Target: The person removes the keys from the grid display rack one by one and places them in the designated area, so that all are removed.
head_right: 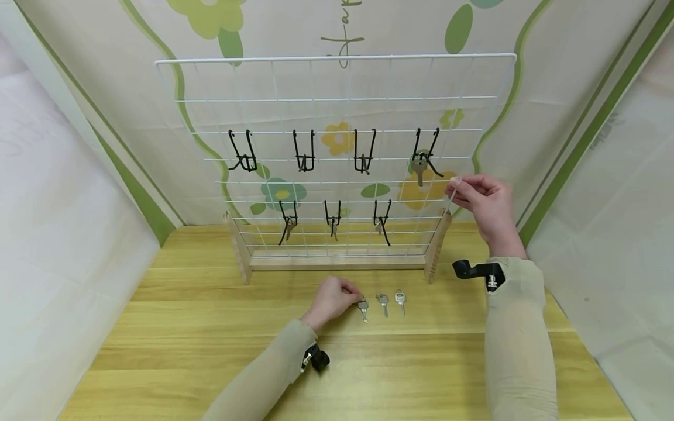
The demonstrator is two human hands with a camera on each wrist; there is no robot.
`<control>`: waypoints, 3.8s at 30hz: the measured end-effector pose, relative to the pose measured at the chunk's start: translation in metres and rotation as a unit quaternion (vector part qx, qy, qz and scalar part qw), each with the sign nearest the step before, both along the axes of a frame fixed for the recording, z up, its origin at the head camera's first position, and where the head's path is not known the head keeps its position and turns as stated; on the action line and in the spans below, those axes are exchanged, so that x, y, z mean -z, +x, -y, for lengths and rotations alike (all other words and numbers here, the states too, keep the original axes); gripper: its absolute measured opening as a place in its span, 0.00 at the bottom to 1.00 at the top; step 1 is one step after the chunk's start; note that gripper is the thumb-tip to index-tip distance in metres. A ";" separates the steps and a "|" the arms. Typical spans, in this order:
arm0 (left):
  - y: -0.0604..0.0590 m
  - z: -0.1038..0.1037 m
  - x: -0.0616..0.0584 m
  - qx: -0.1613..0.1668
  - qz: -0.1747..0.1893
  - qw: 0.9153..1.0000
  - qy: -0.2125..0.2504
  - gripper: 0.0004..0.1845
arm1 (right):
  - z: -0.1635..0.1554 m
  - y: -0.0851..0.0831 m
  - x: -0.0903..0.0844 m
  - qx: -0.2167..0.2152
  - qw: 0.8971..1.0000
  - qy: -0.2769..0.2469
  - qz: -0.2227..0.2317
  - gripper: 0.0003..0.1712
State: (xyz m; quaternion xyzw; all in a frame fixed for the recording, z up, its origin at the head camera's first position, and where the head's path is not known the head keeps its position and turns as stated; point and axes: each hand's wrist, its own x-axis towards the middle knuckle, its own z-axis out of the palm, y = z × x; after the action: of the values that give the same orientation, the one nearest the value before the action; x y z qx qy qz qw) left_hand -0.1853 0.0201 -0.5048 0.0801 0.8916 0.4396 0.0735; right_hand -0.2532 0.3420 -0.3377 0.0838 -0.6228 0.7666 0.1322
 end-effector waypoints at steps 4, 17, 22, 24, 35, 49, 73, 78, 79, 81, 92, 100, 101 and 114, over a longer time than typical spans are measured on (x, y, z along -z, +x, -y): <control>-0.001 -0.001 0.000 -0.004 0.000 1.000 -0.004 0.05 | 0.000 0.000 0.001 0.000 1.000 -0.001 0.001 0.14; -0.001 0.007 -0.008 -0.017 0.031 0.998 0.048 0.03 | 0.000 0.000 0.002 -0.003 1.000 -0.001 -0.003 0.13; -0.002 0.013 -0.035 -0.019 0.020 0.993 0.117 0.05 | 0.001 0.001 0.001 -0.002 1.000 0.000 -0.004 0.14; -0.003 0.014 -0.048 -0.014 0.002 0.990 0.137 0.06 | 0.001 0.001 0.001 -0.002 1.000 0.001 -0.003 0.14; 0.004 0.010 -0.123 0.034 -0.087 0.967 0.235 0.14 | 0.000 0.001 0.004 -0.004 1.000 0.002 -0.013 0.15; -0.019 -0.043 -0.182 0.062 -0.154 0.934 0.315 0.16 | -0.003 -0.001 0.006 0.001 1.000 0.001 -0.014 0.14; -0.055 -0.081 -0.222 0.037 -0.229 0.939 0.253 0.15 | -0.001 -0.001 0.006 0.002 1.000 0.002 -0.017 0.14; -0.056 -0.086 -0.223 0.029 -0.220 0.944 0.243 0.14 | -0.001 -0.001 0.006 0.001 1.000 0.002 -0.017 0.14; -0.056 -0.086 -0.223 0.028 -0.218 0.945 0.241 0.14 | -0.001 -0.001 0.006 0.001 1.000 0.002 -0.016 0.14; -0.056 -0.088 -0.223 0.027 -0.223 0.944 0.242 0.13 | -0.001 -0.001 0.006 0.001 1.000 0.002 -0.014 0.13; -0.059 -0.092 -0.221 0.002 -0.264 0.930 0.255 0.08 | 0.000 -0.001 0.005 0.001 1.000 0.009 -0.016 0.14; -0.060 -0.096 -0.224 -0.008 -0.270 0.931 0.246 0.06 | 0.001 -0.001 0.005 0.005 1.000 0.011 -0.012 0.14; -0.060 -0.096 -0.224 -0.008 -0.270 0.932 0.242 0.06 | 0.001 -0.001 0.005 0.005 1.000 0.011 -0.012 0.14; -0.047 -0.090 -0.223 0.034 -0.272 0.924 0.267 0.08 | 0.000 -0.001 0.006 0.003 1.000 0.008 -0.012 0.14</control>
State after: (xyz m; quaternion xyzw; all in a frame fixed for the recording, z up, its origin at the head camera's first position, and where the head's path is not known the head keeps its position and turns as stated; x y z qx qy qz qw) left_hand -0.2321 0.1104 -0.2818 0.2436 0.7234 0.6202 -0.1806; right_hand -0.2543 0.3424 -0.3439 0.0920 -0.6279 0.7598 0.1417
